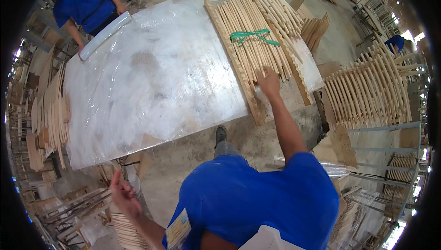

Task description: The person gathers small bundles of wooden sticks and places them on a large sheet of clear plastic wrap. They roll the plastic wrap around the sticks to encase them, then place the wrapped bundles aside. The process is repeated multiple times with new bundles of sticks.

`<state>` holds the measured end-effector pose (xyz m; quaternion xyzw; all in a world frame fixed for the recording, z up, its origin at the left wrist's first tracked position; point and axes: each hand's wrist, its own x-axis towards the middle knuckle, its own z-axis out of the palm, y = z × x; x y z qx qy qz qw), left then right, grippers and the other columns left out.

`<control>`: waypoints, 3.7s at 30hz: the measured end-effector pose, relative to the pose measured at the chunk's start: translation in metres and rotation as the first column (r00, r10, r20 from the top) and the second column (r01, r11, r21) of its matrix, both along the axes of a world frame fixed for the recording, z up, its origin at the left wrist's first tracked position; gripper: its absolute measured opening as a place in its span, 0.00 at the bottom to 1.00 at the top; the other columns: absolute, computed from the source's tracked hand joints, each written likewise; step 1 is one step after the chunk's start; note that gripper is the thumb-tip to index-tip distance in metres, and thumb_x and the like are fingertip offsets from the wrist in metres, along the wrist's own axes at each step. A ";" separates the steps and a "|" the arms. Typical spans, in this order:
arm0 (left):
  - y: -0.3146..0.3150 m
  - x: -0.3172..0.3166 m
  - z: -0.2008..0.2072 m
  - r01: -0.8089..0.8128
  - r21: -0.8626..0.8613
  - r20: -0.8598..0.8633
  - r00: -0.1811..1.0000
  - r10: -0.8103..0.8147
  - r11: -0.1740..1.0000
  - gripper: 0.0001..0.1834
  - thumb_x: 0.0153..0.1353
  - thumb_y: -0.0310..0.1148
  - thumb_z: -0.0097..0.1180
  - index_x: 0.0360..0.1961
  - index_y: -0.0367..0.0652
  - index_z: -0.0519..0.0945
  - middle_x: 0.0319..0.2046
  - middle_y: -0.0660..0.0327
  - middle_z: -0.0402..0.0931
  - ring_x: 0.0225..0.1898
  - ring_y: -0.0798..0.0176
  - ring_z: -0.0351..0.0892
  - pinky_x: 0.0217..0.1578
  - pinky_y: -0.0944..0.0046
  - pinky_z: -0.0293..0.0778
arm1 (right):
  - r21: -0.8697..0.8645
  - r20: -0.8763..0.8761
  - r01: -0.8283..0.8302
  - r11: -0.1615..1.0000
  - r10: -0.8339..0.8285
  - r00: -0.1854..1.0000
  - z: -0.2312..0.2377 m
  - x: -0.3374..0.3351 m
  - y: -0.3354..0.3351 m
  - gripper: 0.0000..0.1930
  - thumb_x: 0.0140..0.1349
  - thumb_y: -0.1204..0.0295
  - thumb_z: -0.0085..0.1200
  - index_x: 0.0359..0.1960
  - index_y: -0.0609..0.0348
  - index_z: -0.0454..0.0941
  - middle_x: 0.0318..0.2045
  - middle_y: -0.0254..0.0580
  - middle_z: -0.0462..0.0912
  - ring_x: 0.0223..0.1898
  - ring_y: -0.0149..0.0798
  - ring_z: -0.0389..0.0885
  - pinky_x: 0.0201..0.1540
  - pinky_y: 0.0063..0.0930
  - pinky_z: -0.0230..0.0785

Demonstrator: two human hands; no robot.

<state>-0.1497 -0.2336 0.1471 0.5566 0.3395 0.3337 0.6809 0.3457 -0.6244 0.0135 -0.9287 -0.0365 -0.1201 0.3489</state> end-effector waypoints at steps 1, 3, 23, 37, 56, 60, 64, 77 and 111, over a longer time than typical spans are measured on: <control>-0.002 0.010 -0.025 -0.162 -0.127 -0.167 0.976 0.140 0.979 0.30 0.81 0.54 0.52 0.63 0.34 0.80 0.27 0.71 0.69 0.26 0.76 0.65 0.29 0.75 0.65 | -0.136 -0.080 0.047 0.990 -0.058 0.995 -0.007 0.025 0.000 0.35 0.67 0.45 0.66 0.58 0.70 0.82 0.56 0.64 0.85 0.59 0.60 0.85 0.60 0.47 0.78; -0.008 0.018 -0.051 -0.257 -0.205 -0.275 0.941 0.196 0.945 0.28 0.81 0.52 0.53 0.61 0.35 0.81 0.26 0.72 0.69 0.26 0.78 0.65 0.28 0.74 0.66 | -0.399 -0.208 0.075 0.914 -0.170 0.963 -0.016 0.061 0.010 0.40 0.63 0.42 0.69 0.56 0.74 0.80 0.52 0.72 0.85 0.57 0.62 0.86 0.59 0.47 0.80; 0.017 0.188 -0.081 0.091 -0.142 -0.376 0.916 -0.139 0.986 0.22 0.81 0.46 0.55 0.57 0.35 0.83 0.27 0.70 0.70 0.26 0.76 0.67 0.29 0.71 0.68 | -0.327 -0.441 -0.087 0.941 -0.071 0.895 -0.024 0.097 -0.012 0.30 0.54 0.57 0.68 0.51 0.69 0.83 0.43 0.67 0.89 0.49 0.62 0.90 0.56 0.50 0.81; 0.030 0.220 -0.143 0.777 -0.363 -0.278 0.436 -0.856 0.514 0.22 0.79 0.47 0.57 0.56 0.38 0.85 0.33 0.66 0.79 0.32 0.72 0.78 0.36 0.68 0.77 | 0.640 -0.746 0.408 0.651 0.400 0.533 0.071 -0.327 -0.050 0.15 0.68 0.69 0.64 0.50 0.62 0.75 0.29 0.41 0.81 0.24 0.37 0.83 0.27 0.32 0.78; 0.102 0.157 -0.197 0.426 -0.758 0.082 0.813 -0.576 0.494 0.25 0.77 0.47 0.63 0.59 0.34 0.81 0.50 0.55 0.84 0.50 0.59 0.87 0.49 0.57 0.87 | 0.718 -0.694 0.210 0.664 0.704 0.148 -0.030 -0.280 0.317 0.20 0.75 0.60 0.60 0.56 0.65 0.82 0.41 0.44 0.90 0.36 0.39 0.91 0.41 0.35 0.87; 0.107 0.138 -0.198 0.410 -0.759 0.082 0.830 -0.551 0.506 0.24 0.77 0.45 0.62 0.62 0.35 0.81 0.50 0.55 0.83 0.49 0.59 0.86 0.49 0.55 0.87 | 0.690 -0.704 0.255 0.678 0.711 0.015 -0.038 -0.281 0.319 0.22 0.74 0.61 0.61 0.58 0.67 0.81 0.45 0.45 0.90 0.41 0.40 0.91 0.44 0.37 0.87; 0.100 0.138 -0.203 0.371 -0.797 0.126 0.874 -0.469 0.477 0.17 0.76 0.43 0.64 0.50 0.38 0.84 0.40 0.58 0.83 0.42 0.61 0.85 0.46 0.57 0.87 | 0.670 -0.718 0.269 0.691 0.696 0.000 -0.045 -0.279 0.313 0.23 0.74 0.59 0.62 0.60 0.66 0.81 0.45 0.49 0.89 0.39 0.38 0.89 0.41 0.34 0.87; 0.078 0.180 -0.207 0.433 -0.652 0.008 0.825 -0.565 0.622 0.21 0.70 0.37 0.70 0.58 0.38 0.81 0.47 0.59 0.82 0.46 0.63 0.82 0.48 0.59 0.83 | 0.673 -0.732 0.262 0.692 0.572 0.369 -0.043 -0.280 0.294 0.19 0.78 0.55 0.60 0.48 0.62 0.81 0.37 0.40 0.88 0.34 0.32 0.88 0.37 0.27 0.82; 0.047 0.210 -0.230 0.396 -0.820 0.138 0.837 -0.529 0.413 0.13 0.72 0.40 0.64 0.50 0.45 0.79 0.38 0.60 0.82 0.39 0.61 0.84 0.44 0.55 0.86 | 0.087 -0.443 -0.220 0.972 0.235 0.865 -0.001 -0.114 0.177 0.15 0.74 0.60 0.61 0.58 0.49 0.87 0.45 0.46 0.92 0.47 0.43 0.91 0.50 0.36 0.81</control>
